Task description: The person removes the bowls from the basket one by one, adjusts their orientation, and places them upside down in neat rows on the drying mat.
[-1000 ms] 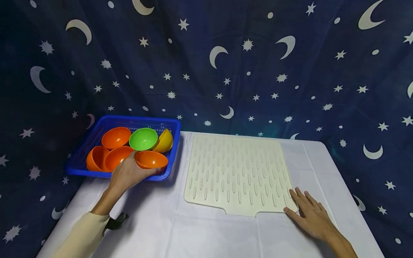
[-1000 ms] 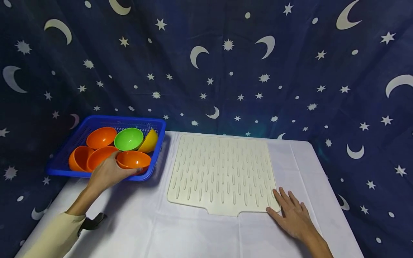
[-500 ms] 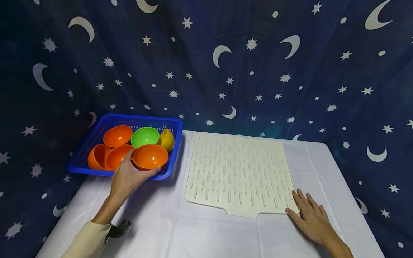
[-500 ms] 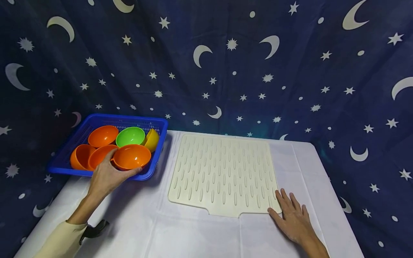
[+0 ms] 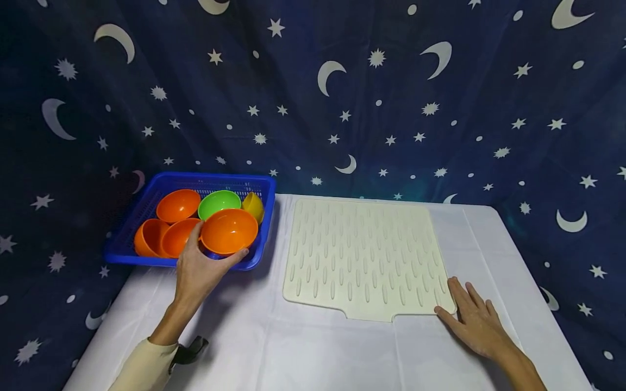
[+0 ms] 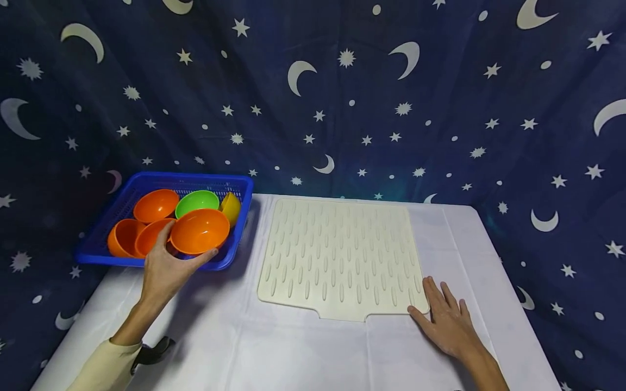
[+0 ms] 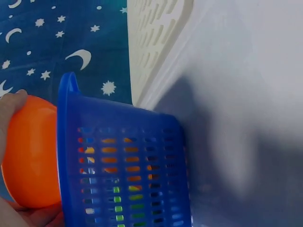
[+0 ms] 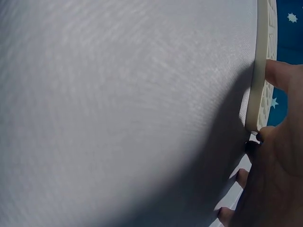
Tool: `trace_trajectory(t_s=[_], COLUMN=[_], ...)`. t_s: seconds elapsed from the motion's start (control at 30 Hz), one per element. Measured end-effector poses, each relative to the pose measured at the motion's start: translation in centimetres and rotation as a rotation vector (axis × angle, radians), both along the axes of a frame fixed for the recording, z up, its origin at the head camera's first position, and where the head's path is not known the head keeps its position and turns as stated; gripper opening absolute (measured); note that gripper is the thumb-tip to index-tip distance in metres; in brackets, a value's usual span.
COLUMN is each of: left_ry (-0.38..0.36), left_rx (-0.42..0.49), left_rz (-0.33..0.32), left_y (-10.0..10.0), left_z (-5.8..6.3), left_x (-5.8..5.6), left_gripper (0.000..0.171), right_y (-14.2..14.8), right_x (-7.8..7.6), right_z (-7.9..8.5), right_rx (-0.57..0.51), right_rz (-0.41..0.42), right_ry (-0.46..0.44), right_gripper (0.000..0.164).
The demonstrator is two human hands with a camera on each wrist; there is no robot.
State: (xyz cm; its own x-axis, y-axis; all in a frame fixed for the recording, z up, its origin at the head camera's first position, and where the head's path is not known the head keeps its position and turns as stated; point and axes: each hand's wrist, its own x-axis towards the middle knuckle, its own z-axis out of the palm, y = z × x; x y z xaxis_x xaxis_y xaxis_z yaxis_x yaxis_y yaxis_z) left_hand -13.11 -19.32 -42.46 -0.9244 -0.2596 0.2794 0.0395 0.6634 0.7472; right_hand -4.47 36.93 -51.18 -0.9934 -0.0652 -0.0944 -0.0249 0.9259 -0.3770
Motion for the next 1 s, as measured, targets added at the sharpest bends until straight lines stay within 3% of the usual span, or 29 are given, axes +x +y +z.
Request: trace_trajectory(t_s=[0.27,0.37,0.67,1.0], left_ry=[-0.048,-0.052,-0.02,-0.001], left_rx=[0.272,0.326,0.29,0.309], left_rz=[-0.13,-0.151,-0.17,-0.208], left_y=[0.9,1.4,2.5,3.6], left_z=[0.3,0.6,0.9,1.4], left_x=[-0.2,-0.3,-0.7,0.1], left_gripper=[0.108,0.11,0.113,0.112], right_y=[-0.1,-0.1,0.1,0.2], right_x=[0.2,0.2,-0.1,-0.2], right_z=[-0.2,-0.1,0.5,0.6], right_rx=[0.005,0.0,-0.04,-0.085], right_rz=[-0.011,-0.013,-0.002,-0.01], right_ry=[-0.031,-0.035,-0.047,-0.085], right_gripper=[0.091,0.091,0.091,0.094])
